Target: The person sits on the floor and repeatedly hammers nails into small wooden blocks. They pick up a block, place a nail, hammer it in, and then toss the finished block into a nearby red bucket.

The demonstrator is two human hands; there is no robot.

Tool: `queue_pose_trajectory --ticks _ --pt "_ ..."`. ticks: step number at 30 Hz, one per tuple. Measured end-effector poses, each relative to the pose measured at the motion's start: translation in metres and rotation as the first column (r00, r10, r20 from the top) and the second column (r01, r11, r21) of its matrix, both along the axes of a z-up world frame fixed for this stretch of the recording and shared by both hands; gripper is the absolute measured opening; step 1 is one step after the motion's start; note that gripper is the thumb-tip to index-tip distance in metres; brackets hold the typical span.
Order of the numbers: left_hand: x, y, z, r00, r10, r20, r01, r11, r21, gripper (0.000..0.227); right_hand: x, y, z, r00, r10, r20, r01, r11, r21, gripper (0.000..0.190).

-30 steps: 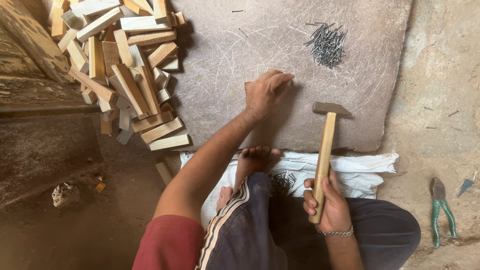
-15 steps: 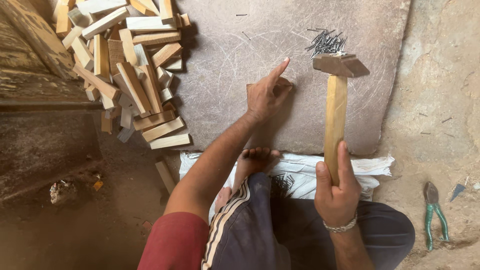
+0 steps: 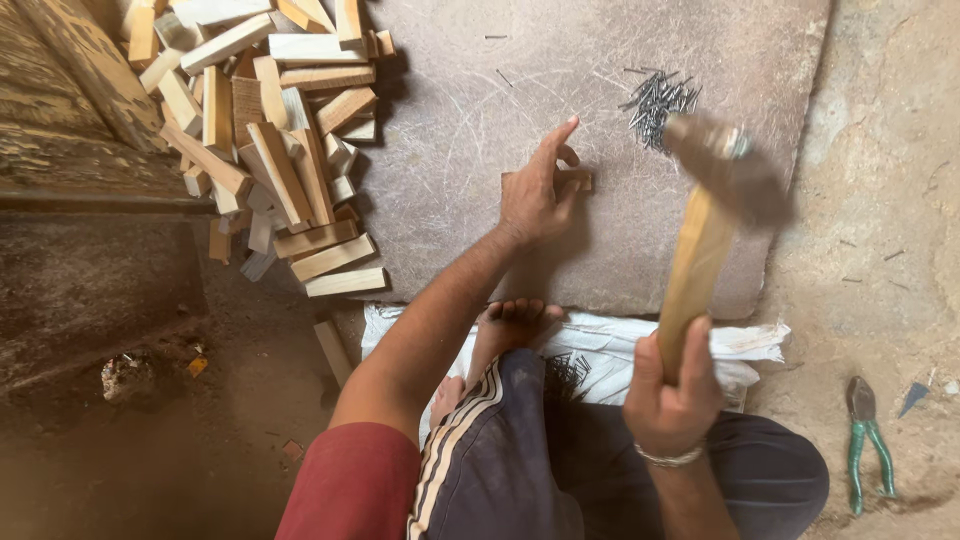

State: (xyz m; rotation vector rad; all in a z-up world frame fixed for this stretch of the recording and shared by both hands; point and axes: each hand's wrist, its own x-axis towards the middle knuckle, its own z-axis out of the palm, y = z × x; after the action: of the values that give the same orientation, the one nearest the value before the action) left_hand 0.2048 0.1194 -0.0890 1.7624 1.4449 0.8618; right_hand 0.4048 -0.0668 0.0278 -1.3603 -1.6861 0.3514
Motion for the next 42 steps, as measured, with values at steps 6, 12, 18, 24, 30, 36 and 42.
queue_pose_trajectory --ticks 6,12,18,24,30,36,42 --pt "0.001 0.003 0.004 1.0 -0.007 -0.027 0.009 0.998 0.065 0.087 -0.025 0.016 -0.026 0.985 -0.062 0.161 0.15 0.765 -0.626 0.061" --pt "-0.002 0.014 0.014 0.989 -0.114 -0.094 0.118 0.992 0.043 0.059 -0.008 -0.01 0.004 0.915 -0.057 0.4 0.114 0.986 -0.121 0.056" --pt "-0.003 0.03 0.05 0.87 -0.181 -0.458 0.223 0.974 0.04 0.03 0.013 -0.032 -0.011 0.897 -0.376 -0.231 0.082 0.657 -0.75 0.065" --pt "-0.034 0.037 0.094 0.911 0.093 -0.401 -0.299 0.818 -0.492 0.035 0.021 -0.032 -0.019 0.815 -0.49 -0.31 0.029 0.569 -0.822 0.071" --pt "-0.061 0.005 0.079 0.798 0.018 -0.602 -0.102 0.989 -0.107 0.055 0.021 -0.033 -0.028 0.773 -0.483 -0.411 -0.035 0.615 -0.788 0.073" --pt "-0.033 0.024 0.039 0.73 -0.154 -0.666 0.204 0.979 -0.003 0.046 0.022 -0.031 -0.034 0.785 -0.479 -0.394 -0.018 0.617 -0.787 0.072" --pt "-0.009 0.058 0.034 0.804 -0.193 -0.562 0.153 0.981 -0.118 0.042 0.022 -0.031 -0.037 0.738 -0.508 -0.445 -0.049 0.617 -0.786 0.073"
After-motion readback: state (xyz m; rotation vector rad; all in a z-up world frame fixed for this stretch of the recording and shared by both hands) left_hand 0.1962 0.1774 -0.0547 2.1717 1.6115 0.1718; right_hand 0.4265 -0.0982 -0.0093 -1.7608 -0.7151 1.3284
